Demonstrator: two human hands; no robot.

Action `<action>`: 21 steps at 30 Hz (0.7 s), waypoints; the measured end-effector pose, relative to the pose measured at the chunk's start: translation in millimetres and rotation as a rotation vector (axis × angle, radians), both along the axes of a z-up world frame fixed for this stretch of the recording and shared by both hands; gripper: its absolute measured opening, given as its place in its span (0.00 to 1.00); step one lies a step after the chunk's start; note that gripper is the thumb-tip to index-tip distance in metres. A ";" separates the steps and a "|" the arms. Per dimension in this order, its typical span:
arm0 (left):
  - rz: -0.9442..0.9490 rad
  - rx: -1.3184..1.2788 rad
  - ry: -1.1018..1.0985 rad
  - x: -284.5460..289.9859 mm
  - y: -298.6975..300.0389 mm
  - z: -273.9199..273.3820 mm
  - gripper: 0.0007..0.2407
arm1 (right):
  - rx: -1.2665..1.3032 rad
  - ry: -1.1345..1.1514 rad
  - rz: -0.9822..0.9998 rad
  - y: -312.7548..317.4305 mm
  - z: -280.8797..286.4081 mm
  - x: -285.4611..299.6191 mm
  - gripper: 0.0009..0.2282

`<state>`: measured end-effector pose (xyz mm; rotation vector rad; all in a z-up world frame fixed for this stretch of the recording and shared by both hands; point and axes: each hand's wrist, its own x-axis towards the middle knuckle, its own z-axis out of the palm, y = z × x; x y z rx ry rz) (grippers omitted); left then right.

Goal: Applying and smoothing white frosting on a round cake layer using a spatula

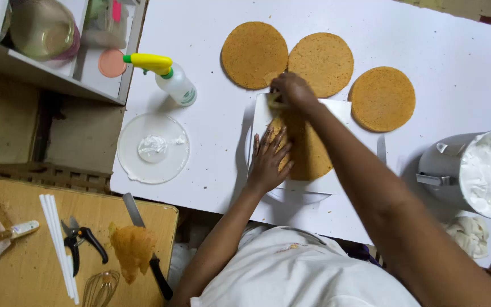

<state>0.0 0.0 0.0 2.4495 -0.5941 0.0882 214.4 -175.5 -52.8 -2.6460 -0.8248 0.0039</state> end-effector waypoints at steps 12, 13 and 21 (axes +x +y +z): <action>-0.031 0.241 0.011 15.4 16.2 -49.1 0.35 | 0.355 -0.279 -0.267 34.0 106.6 -174.5 0.17; -0.040 0.241 0.007 12.5 12.8 -34.0 0.35 | 0.355 -0.284 -0.276 -25.7 112.9 -189.2 0.17; -0.082 -0.117 0.037 0.5 12.4 7.9 0.24 | -0.908 0.768 -1.460 -412.0 142.3 -395.0 0.48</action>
